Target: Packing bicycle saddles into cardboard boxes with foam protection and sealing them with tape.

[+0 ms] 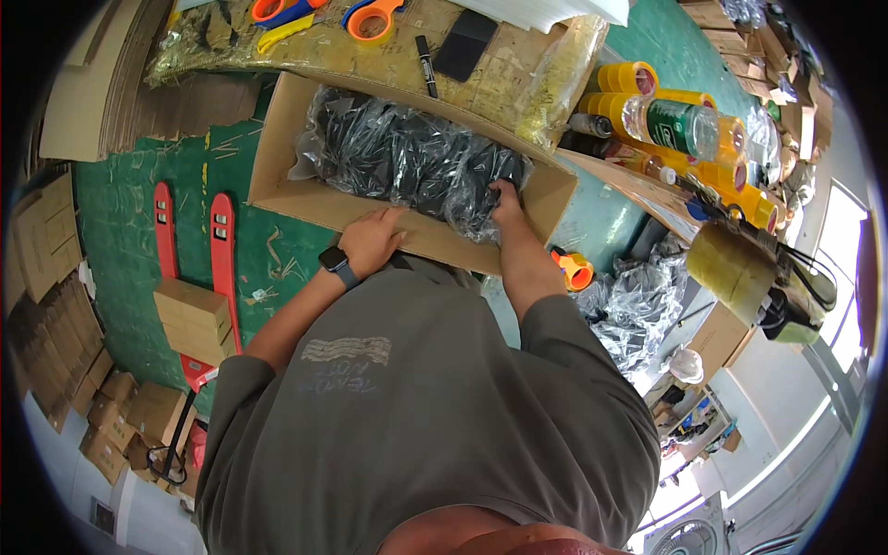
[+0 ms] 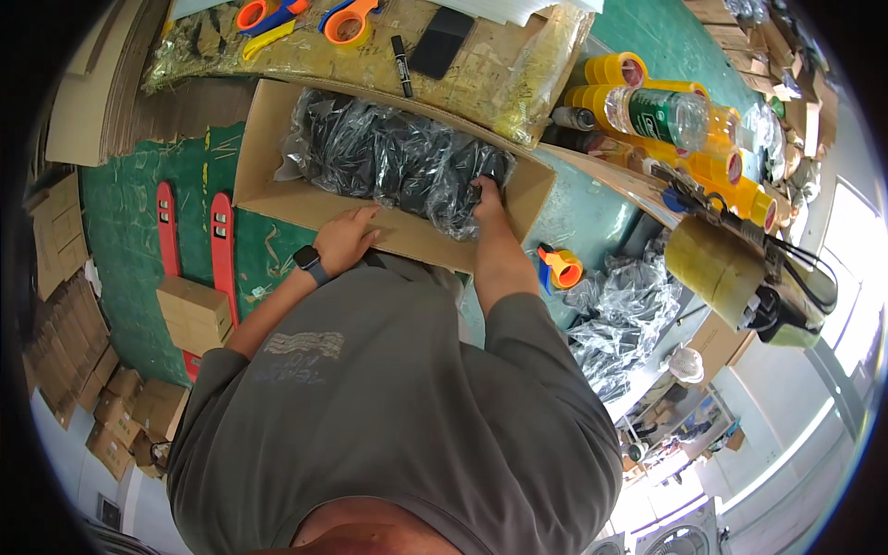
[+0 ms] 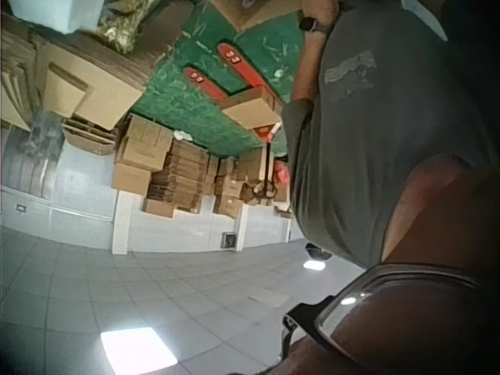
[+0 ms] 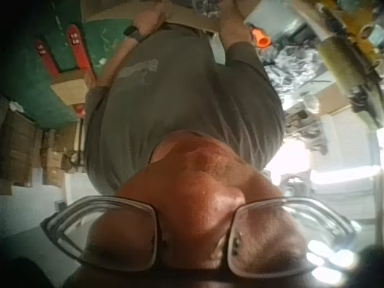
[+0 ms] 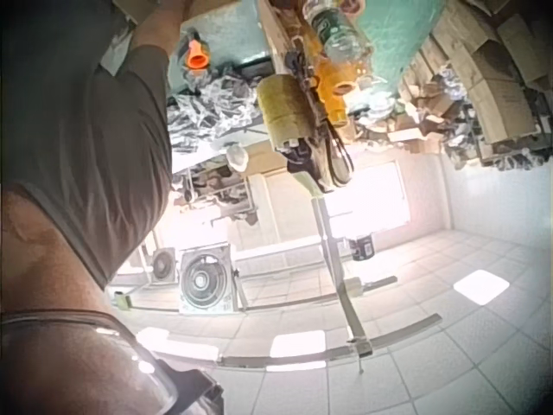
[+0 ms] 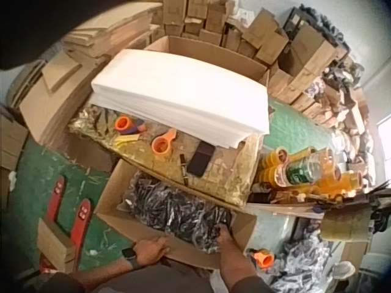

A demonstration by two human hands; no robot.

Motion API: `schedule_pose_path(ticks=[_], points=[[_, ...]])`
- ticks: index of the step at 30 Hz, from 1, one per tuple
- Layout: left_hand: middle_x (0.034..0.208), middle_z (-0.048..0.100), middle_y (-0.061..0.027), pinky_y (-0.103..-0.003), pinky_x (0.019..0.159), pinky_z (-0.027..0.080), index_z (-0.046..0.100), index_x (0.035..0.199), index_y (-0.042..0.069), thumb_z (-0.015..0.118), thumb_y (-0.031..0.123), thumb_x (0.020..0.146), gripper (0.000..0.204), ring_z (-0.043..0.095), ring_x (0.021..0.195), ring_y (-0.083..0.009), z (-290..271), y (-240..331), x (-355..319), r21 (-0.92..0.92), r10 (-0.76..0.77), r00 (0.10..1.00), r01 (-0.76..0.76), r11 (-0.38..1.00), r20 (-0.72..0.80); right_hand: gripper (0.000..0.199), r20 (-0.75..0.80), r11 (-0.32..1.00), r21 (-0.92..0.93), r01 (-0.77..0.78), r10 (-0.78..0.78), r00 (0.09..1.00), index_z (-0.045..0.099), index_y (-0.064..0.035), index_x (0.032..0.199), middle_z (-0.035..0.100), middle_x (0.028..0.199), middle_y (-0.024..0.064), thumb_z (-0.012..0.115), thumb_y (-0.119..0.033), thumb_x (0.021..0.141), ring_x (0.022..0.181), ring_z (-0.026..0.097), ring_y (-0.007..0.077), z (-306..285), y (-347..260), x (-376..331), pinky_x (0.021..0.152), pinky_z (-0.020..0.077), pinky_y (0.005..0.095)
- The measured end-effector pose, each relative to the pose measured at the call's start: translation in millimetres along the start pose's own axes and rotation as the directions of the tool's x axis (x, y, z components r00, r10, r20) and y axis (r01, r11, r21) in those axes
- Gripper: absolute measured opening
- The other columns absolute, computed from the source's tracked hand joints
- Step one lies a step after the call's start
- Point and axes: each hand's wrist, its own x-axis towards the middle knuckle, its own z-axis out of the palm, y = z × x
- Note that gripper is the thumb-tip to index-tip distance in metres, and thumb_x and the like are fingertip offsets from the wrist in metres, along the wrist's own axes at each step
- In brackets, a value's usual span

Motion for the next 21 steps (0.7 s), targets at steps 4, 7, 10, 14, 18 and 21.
schedule_pose_path(ticks=[4, 7, 10, 14, 18, 21], points=[[0.129, 0.075, -0.0205, -0.053, 0.100, 0.059, 0.061, 0.146, 0.008, 0.073, 0.025, 0.104, 0.047, 0.073, 0.114, -0.0435, -9.7, 6.4, -0.6, 0.044, 0.073, 0.997, -0.075, 0.996, 0.027, 0.024, -0.082, 0.994, -0.099, -0.039, 0.031, 0.996, 0.073, -0.0066, 0.099, 0.079, 0.106, 0.0148, 0.077, -0.017, 0.077, 0.102, 0.074, 0.0389, -25.2, -19.9, 40.8, 0.102, 0.0615, 0.0543], [0.129, 0.075, -0.0214, -0.054, 0.100, 0.059, 0.062, 0.145, 0.007, 0.072, 0.026, 0.104, 0.046, 0.073, 0.114, -0.0435, -18.2, 7.1, -2.0, -0.027, 0.034, 0.999, -0.035, 0.999, -0.004, 0.033, -0.140, 0.984, -0.142, -0.112, 0.092, 0.986, 0.075, -0.0027, 0.109, 0.079, 0.114, 0.0165, 0.079, -0.019, 0.081, 0.106, 0.074, 0.0397, 15.3, -3.3, 10.2, 0.101, 0.0611, 0.0541], [0.129, 0.075, -0.0222, -0.054, 0.099, 0.059, 0.062, 0.145, 0.007, 0.072, 0.027, 0.104, 0.047, 0.073, 0.115, -0.0436, -13.3, -4.1, 9.7, -0.008, 0.058, 0.998, -0.057, 0.998, 0.017, 0.048, -0.379, 0.836, -0.526, 0.156, -0.395, 0.837, 0.072, 0.0041, 0.125, 0.077, 0.128, 0.0226, 0.082, -0.027, 0.090, 0.117, 0.073, 0.0426, 35.8, 14.2, -15.3, 0.106, 0.0579, 0.0542], [0.130, 0.075, -0.0228, -0.053, 0.100, 0.059, 0.063, 0.144, 0.007, 0.071, 0.029, 0.105, 0.046, 0.073, 0.117, -0.0440, -5.9, -18.7, 9.5, 0.036, 0.050, 0.995, -0.054, 0.998, 0.090, 0.064, -0.200, 0.344, -0.937, 0.055, -0.661, 0.723, 0.059, 0.0026, 0.149, 0.068, 0.147, 0.0307, 0.070, -0.044, 0.107, 0.139, 0.063, 0.0498, 35.0, 31.3, -37.4, 0.117, 0.0492, 0.0533], [0.132, 0.075, -0.0204, -0.052, 0.099, 0.059, 0.063, 0.145, 0.008, 0.070, 0.031, 0.107, 0.045, 0.072, 0.119, -0.0426, -8.1, -19.4, 20.2, 0.080, 0.060, 0.980, -0.076, 0.994, 0.188, 0.062, -0.047, 0.225, -0.961, 0.162, -0.709, 0.704, 0.062, 0.0030, 0.146, 0.068, 0.146, 0.0318, 0.066, -0.046, 0.109, 0.137, 0.064, 0.0507, 8.2, 12.5, -17.1, 0.117, 0.0494, 0.0550], [0.130, 0.076, -0.0191, -0.052, 0.097, 0.060, 0.066, 0.142, 0.009, 0.070, 0.033, 0.107, 0.042, 0.073, 0.118, -0.0417, -17.7, -15.0, 1.1, 0.062, 0.010, 0.991, -0.018, 0.998, 0.133, 0.060, -0.064, 0.161, -0.986, 0.041, -0.593, 0.803, 0.067, 0.0042, 0.140, 0.072, 0.137, 0.0324, 0.062, -0.047, 0.109, 0.132, 0.067, 0.0516, 26.6, 5.0, -3.7, 0.112, 0.0535, 0.0550]])
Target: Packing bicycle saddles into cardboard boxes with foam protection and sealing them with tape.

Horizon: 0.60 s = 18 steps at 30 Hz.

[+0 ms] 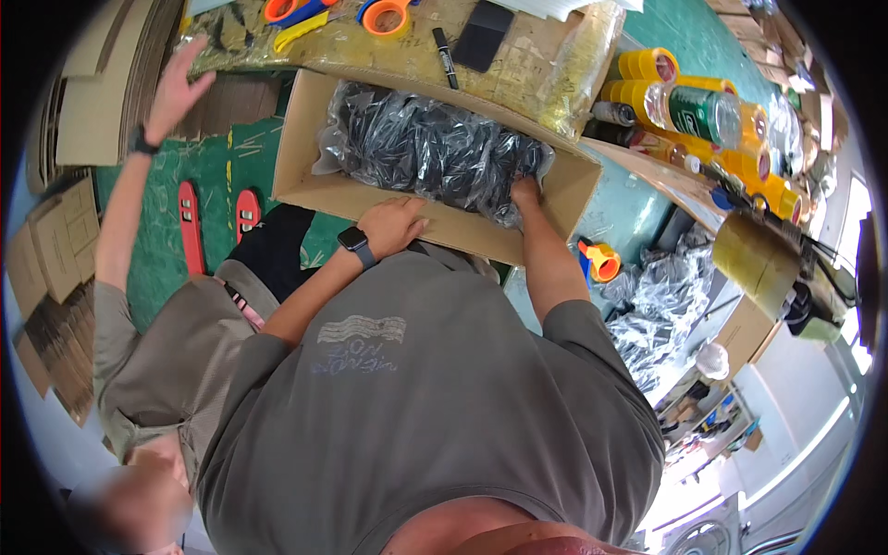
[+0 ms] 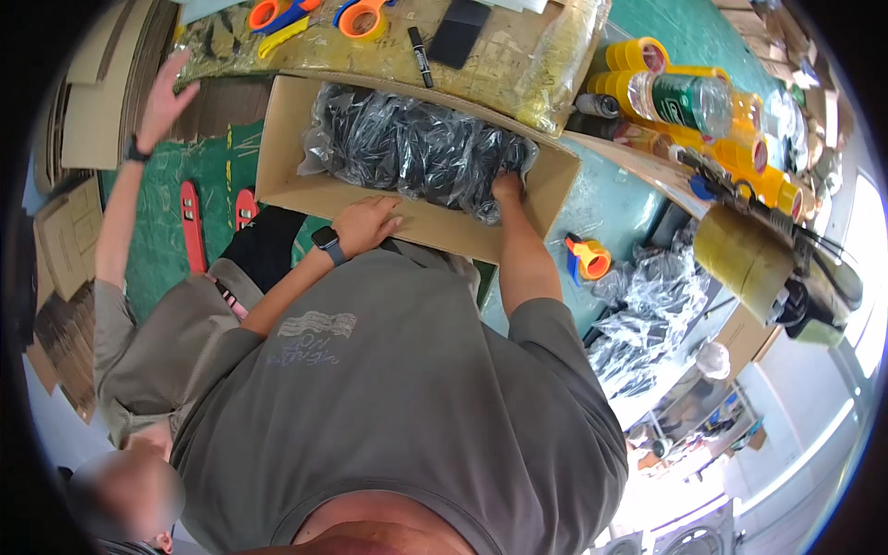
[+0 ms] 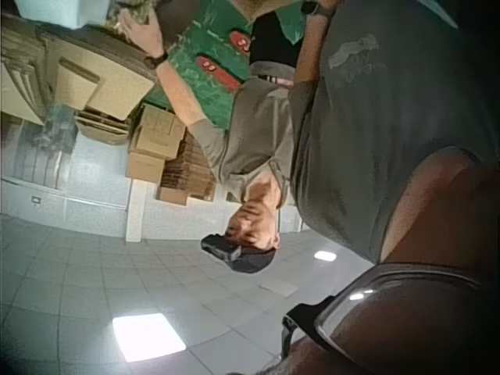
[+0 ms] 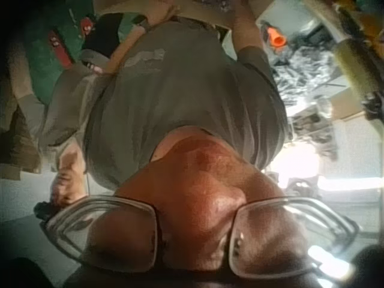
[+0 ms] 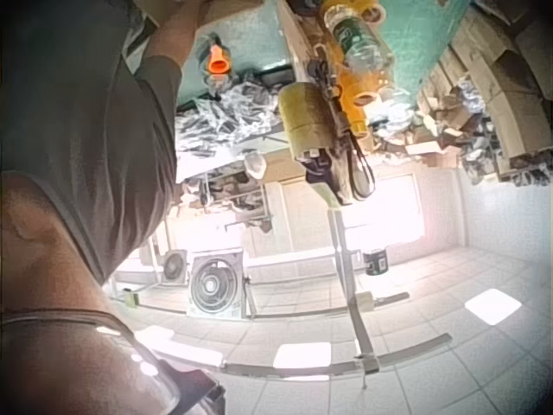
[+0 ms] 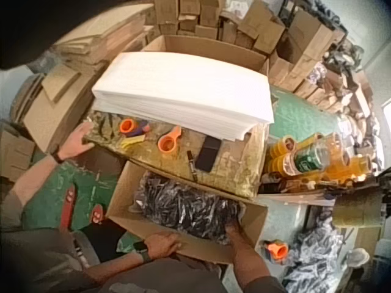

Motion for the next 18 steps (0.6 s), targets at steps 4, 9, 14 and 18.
schedule_pose_path(ticks=[4, 9, 14, 18], points=[[0.118, 0.080, -0.0135, -0.050, 0.088, 0.061, 0.077, 0.124, 0.012, 0.073, 0.034, 0.105, 0.029, 0.076, 0.107, -0.0382, -30.5, 17.6, 51.2, -0.046, 0.211, 0.977, -0.212, 0.976, -0.024, 0.056, 0.263, 0.921, -0.332, 0.205, -0.118, 0.958, 0.071, 0.0048, 0.136, 0.076, 0.127, 0.0328, 0.063, -0.043, 0.107, 0.123, 0.072, 0.0511, -49.8, 11.2, -39.9, 0.105, 0.0577, 0.0557], [0.107, 0.081, -0.0104, -0.045, 0.082, 0.061, 0.080, 0.114, 0.011, 0.078, 0.027, 0.101, 0.021, 0.077, 0.099, -0.0344, -201.9, 59.8, 187.6, 0.167, 0.412, 0.585, -0.427, 0.889, -0.698, 0.055, -0.084, 0.914, 0.114, 0.389, -0.382, 0.921, 0.064, 0.0039, 0.146, 0.078, 0.122, 0.0316, 0.072, -0.031, 0.105, 0.114, 0.077, 0.0474, -153.9, -80.7, -179.3, 0.101, 0.0621, 0.0497], [0.144, 0.073, -0.0035, -0.046, 0.110, 0.058, 0.081, 0.128, 0.018, 0.081, 0.034, 0.095, 0.036, 0.069, 0.130, -0.0285, -344.2, 14.2, 352.8, 0.710, 0.609, 0.569, -0.060, 0.702, -0.553, 0.053, -0.239, 0.821, 0.328, 0.467, -0.406, 0.882, 0.059, 0.0023, 0.154, 0.080, 0.123, 0.0266, 0.072, -0.019, 0.107, 0.111, 0.081, 0.0387, -195.9, -65.5, -280.1, 0.098, 0.0637, 0.0468], [0.143, 0.076, 0.0006, -0.043, 0.110, 0.058, 0.085, 0.127, 0.023, 0.078, 0.050, 0.100, 0.040, 0.072, 0.128, -0.0269, -377.1, 15.2, 399.3, 0.644, 0.532, 0.776, -0.220, 0.733, -0.340, 0.050, -0.283, 0.878, 0.360, 0.316, -0.220, 0.933, 0.059, 0.0004, 0.155, 0.080, 0.127, 0.0233, 0.070, -0.017, 0.110, 0.118, 0.080, 0.0329, -199.8, -20.4, -326.9, 0.100, 0.0631, 0.0414]])
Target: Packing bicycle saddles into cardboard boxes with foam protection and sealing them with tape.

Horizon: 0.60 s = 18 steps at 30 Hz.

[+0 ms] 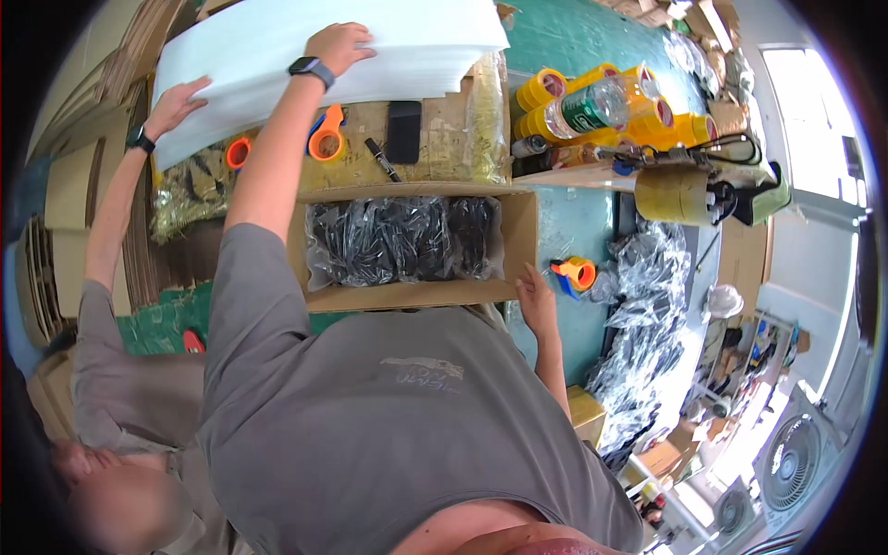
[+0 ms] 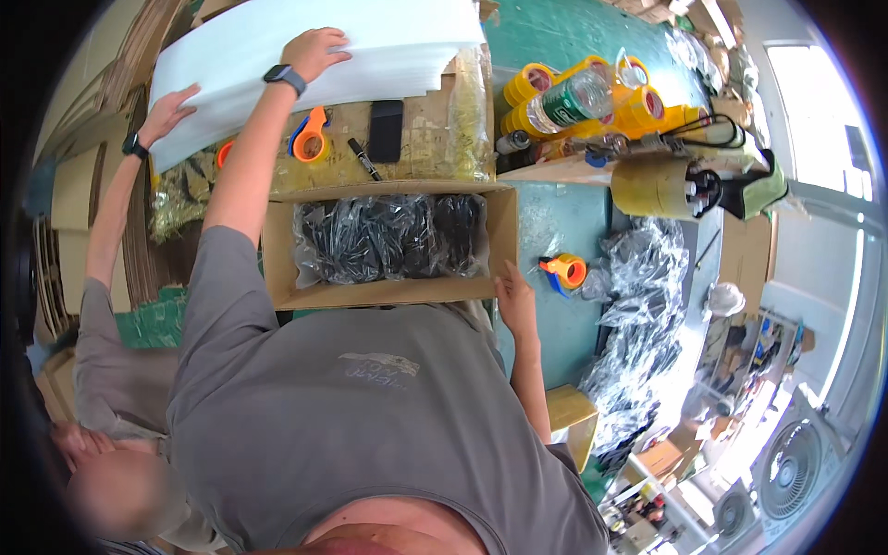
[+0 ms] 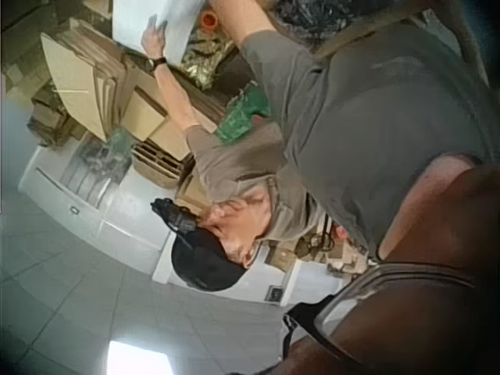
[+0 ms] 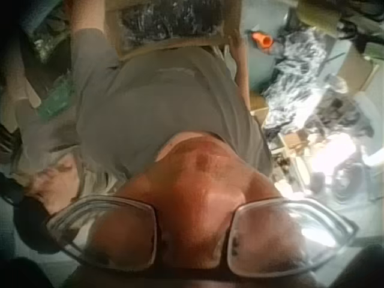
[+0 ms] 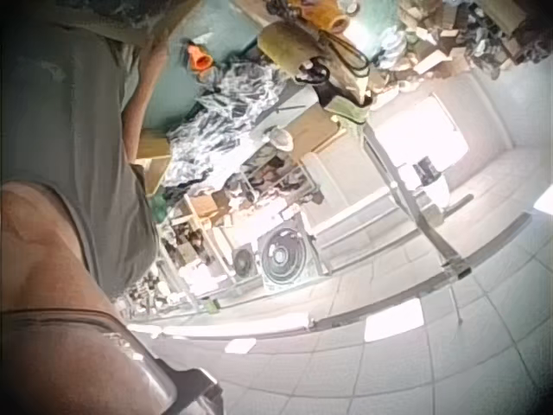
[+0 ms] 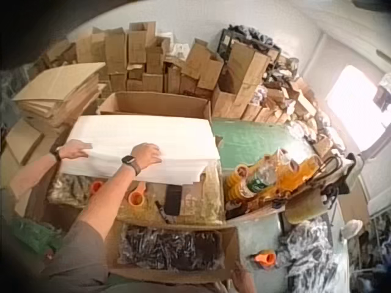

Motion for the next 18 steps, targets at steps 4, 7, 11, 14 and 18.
schedule_pose_path(ticks=[4, 7, 11, 14, 18], points=[[0.142, 0.079, -0.0026, -0.040, 0.111, 0.057, 0.086, 0.124, 0.014, 0.076, 0.052, 0.103, 0.045, 0.076, 0.124, -0.0303, 7.6, -77.8, 9.3, -0.370, 0.048, 0.997, -0.022, 0.929, 0.061, 0.045, -0.189, 0.997, 0.047, 0.057, -0.047, 0.981, 0.061, 0.0002, 0.152, 0.080, 0.123, 0.0219, 0.069, -0.015, 0.110, 0.115, 0.081, 0.0315, 6.8, 15.6, -24.5, 0.098, 0.0631, 0.0409], [0.136, 0.081, -0.0049, -0.040, 0.108, 0.058, 0.085, 0.126, 0.013, 0.074, 0.051, 0.104, 0.046, 0.077, 0.122, -0.0298, 1.8, -66.5, 15.1, -0.429, 0.027, 0.995, 0.018, 0.903, 0.098, 0.044, -0.253, 0.999, 0.028, 0.027, -0.019, 0.967, 0.064, -0.0006, 0.147, 0.080, 0.120, 0.0222, 0.072, -0.012, 0.105, 0.106, 0.081, 0.0352, 9.3, 8.9, -23.4, 0.095, 0.0630, 0.0457], [0.137, 0.080, -0.0040, -0.040, 0.103, 0.060, 0.081, 0.131, 0.014, 0.068, 0.042, 0.110, 0.038, 0.076, 0.123, -0.0296, -21.8, -24.6, 14.5, -0.303, -0.246, 0.969, 0.226, 0.926, -0.028, 0.045, -0.165, 0.989, -0.145, 0.036, -0.060, 0.985, 0.065, -0.0053, 0.145, 0.079, 0.124, 0.0189, 0.074, -0.016, 0.102, 0.113, 0.077, 0.0385, 8.9, 2.8, -17.3, 0.097, 0.0585, 0.0491], [0.141, 0.077, -0.0069, -0.044, 0.098, 0.061, 0.078, 0.122, 0.013, 0.064, 0.028, 0.113, 0.023, 0.075, 0.121, -0.0309, -62.5, 1.6, 11.4, -0.100, -0.038, 0.860, -0.015, 0.995, -0.509, 0.049, -0.126, 0.973, -0.231, 0.015, -0.045, 0.991, 0.063, -0.0076, 0.147, 0.078, 0.128, 0.0153, 0.074, -0.022, 0.101, 0.119, 0.073, 0.0381, 11.1, 9.3, -18.6, 0.099, 0.0540, 0.0505], [0.135, 0.079, -0.0058, -0.043, 0.092, 0.060, 0.076, 0.108, 0.005, 0.068, 0.014, 0.108, 0.011, 0.075, 0.111, -0.0323, -175.2, 44.4, -29.5, 0.069, 0.100, 0.675, -0.072, 0.995, -0.731, 0.047, -0.113, 0.968, -0.244, 0.055, -0.084, 0.990, 0.064, -0.0059, 0.145, 0.079, 0.127, 0.0143, 0.074, -0.020, 0.101, 0.118, 0.074, 0.0367, 5.3, 7.3, -18.5, 0.098, 0.0545, 0.0504]])
